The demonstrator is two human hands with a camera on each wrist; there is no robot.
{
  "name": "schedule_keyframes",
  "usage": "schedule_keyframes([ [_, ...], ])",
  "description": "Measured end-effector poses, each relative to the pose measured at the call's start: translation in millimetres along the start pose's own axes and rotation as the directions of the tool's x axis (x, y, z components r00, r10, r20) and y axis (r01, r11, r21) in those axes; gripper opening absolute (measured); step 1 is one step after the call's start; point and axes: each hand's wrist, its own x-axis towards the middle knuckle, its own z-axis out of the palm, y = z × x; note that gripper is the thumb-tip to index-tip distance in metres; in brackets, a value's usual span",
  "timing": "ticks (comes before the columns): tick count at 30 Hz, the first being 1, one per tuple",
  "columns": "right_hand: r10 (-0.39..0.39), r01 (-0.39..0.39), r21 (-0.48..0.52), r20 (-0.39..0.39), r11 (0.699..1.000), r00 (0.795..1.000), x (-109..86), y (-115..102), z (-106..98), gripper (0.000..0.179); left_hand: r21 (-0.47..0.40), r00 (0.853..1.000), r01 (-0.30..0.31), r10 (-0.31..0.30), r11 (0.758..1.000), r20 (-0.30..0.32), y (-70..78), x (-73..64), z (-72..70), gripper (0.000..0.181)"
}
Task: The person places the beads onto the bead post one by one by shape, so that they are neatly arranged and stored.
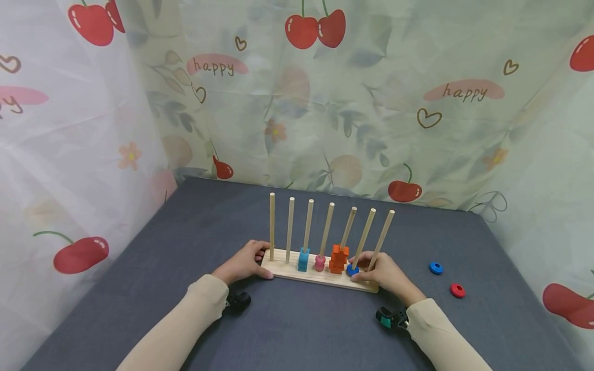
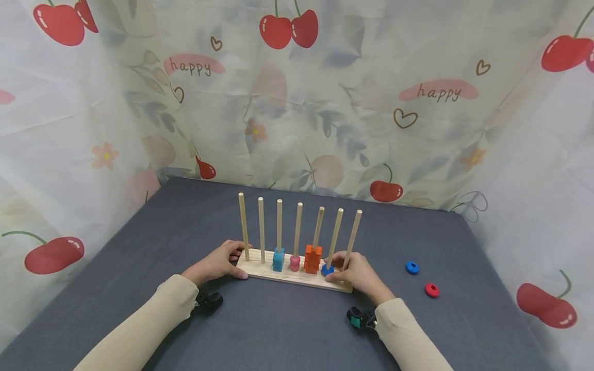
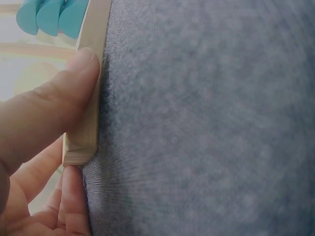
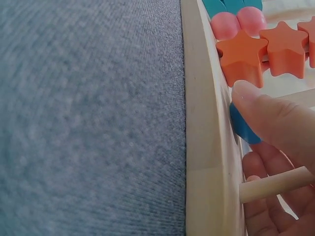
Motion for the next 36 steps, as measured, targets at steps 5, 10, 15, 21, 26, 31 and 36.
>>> schedule_keyframes([
  [5,0.004,-0.004,0.053,-0.003,0.999,1.0,-5.7,-3,-4,0.045,-0.001,1.0,0.006,-0.006,1.0,-0.004,0.1,0.4,0.2,0.081],
  [10,0.013,-0.007,0.123,-0.046,0.992,0.999,-18.9,-3,-18,0.054,-0.004,1.0,0.007,-0.007,1.0,-0.003,1.0,-0.3,1.3,0.081],
  [15,-0.022,0.034,0.081,-0.137,0.996,0.99,-38.2,4,-38,0.061,-0.005,1.0,0.012,-0.012,1.0,-0.004,2.6,-1.4,1.1,0.081],
  [21,-0.004,-0.005,-0.027,-0.294,1.0,0.956,-65.8,17,-66,0.068,-0.002,1.0,0.01,-0.01,1.0,-0.005,1.6,-1.4,-0.2,0.082],
  [26,0.103,-0.136,-0.061,-0.376,0.989,0.921,-86.9,30,-87,0.073,-0.003,1.0,0.009,-0.009,1.0,-0.01,0.7,-0.9,0.2,0.082],
  [31,0.285,-0.303,0.009,-0.368,0.953,0.885,-102.7,46,-104,0.085,0.001,1.0,0.005,-0.005,1.0,-0.012,0.2,-0.4,0.2,0.081],
  [36,0.418,-0.434,-0.001,-0.262,0.901,0.87,-112.1,64,-121,0.094,0.002,1.0,0.007,-0.007,1.0,-0.014,1.1,-1.7,0.2,0.08],
])
